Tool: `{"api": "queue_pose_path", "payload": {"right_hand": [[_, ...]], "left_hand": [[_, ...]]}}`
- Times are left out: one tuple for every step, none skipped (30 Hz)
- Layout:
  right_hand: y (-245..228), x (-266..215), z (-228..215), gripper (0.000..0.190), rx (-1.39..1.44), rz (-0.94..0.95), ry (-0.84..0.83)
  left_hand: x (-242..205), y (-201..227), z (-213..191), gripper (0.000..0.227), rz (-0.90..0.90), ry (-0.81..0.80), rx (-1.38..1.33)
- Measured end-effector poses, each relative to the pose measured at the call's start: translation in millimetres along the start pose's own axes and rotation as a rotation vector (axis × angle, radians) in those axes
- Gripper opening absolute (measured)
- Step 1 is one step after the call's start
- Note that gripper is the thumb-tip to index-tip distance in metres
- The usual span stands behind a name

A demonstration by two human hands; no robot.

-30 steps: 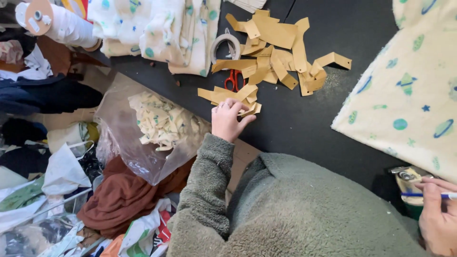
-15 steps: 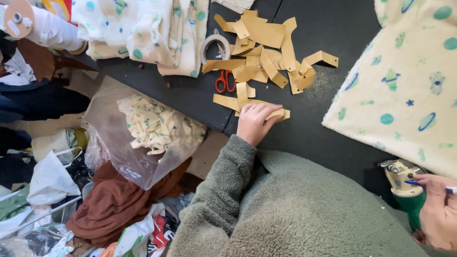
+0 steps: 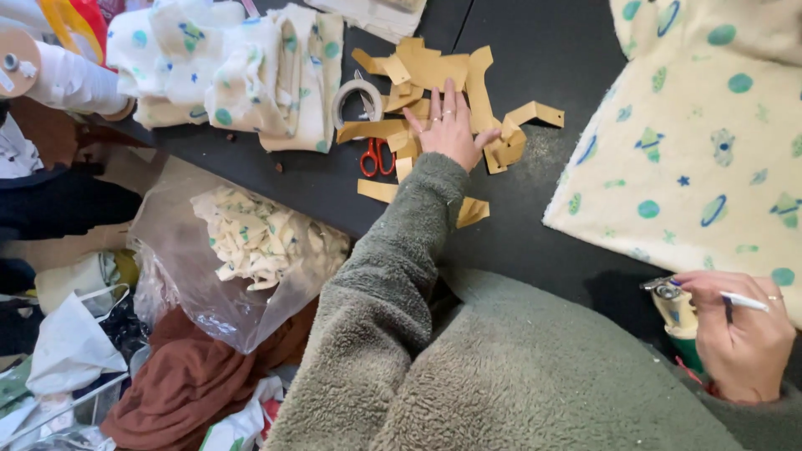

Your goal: Sorting and organizing paper fabric patterns on a workbench.

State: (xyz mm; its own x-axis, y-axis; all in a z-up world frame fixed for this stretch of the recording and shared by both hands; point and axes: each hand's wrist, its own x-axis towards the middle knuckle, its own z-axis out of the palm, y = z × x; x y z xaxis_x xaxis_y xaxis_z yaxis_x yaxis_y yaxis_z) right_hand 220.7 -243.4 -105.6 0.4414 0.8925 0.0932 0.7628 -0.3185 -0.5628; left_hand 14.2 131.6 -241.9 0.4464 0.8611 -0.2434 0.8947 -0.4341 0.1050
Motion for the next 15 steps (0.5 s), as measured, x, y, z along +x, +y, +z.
{"api": "queue_pose_path", "payload": {"right_hand": [[-4,4,-2,0.019,-0.006,-0.038,-0.001],[-9,9,-4,0.019,-0.012,-0.077,-0.002],[-9,18,-1,0.019,-0.008,-0.081,0.005],[-9,28,1,0.019,0.042,-0.080,-0.005],[-10,33,2,0.019,0.089,-0.069,-0.018],[-21,49,6,0.019,0.089,-0.065,-0.014],[-31,60,7,0.014,0.315,-0.002,-0.027],[-40,71,9,0.013,0.542,0.060,-0.039],[-55,82,10,0.013,0.525,0.075,-0.029],[-70,94,11,0.015,0.592,0.114,-0.024],[-83,110,13,0.022,0.662,0.141,-0.020],[-75,109,15,0.022,0.647,0.143,-0.012],[-68,111,19,0.024,0.704,0.155,-0.079],[-62,112,24,0.026,0.761,0.168,-0.145],[-60,110,28,0.026,0.764,0.172,-0.155]], "left_hand": [[-4,1,2,0.094,0.035,0.165,-0.028],[-7,2,3,0.089,0.070,0.331,-0.057],[-22,9,-9,0.089,0.070,0.339,-0.052],[-37,15,-20,0.068,0.151,0.498,-0.214],[-55,24,-29,0.048,0.240,0.647,-0.382],[-71,34,-44,0.048,0.246,0.646,-0.382],[-90,48,-58,0.035,0.233,0.572,-0.785],[-109,61,-70,0.024,0.210,0.474,-1.185],[-111,65,-70,0.024,0.220,0.458,-1.201],[-113,69,-70,0.022,0.171,0.312,-1.513],[-112,73,-70,0.021,0.113,0.158,-1.815],[-112,78,-69,0.021,0.121,0.150,-1.828],[-111,78,-68,0.020,0.115,0.144,-1.881],[-110,78,-66,0.019,0.109,0.138,-1.934],[-112,77,-65,0.019,0.096,0.139,-1.932]]}}
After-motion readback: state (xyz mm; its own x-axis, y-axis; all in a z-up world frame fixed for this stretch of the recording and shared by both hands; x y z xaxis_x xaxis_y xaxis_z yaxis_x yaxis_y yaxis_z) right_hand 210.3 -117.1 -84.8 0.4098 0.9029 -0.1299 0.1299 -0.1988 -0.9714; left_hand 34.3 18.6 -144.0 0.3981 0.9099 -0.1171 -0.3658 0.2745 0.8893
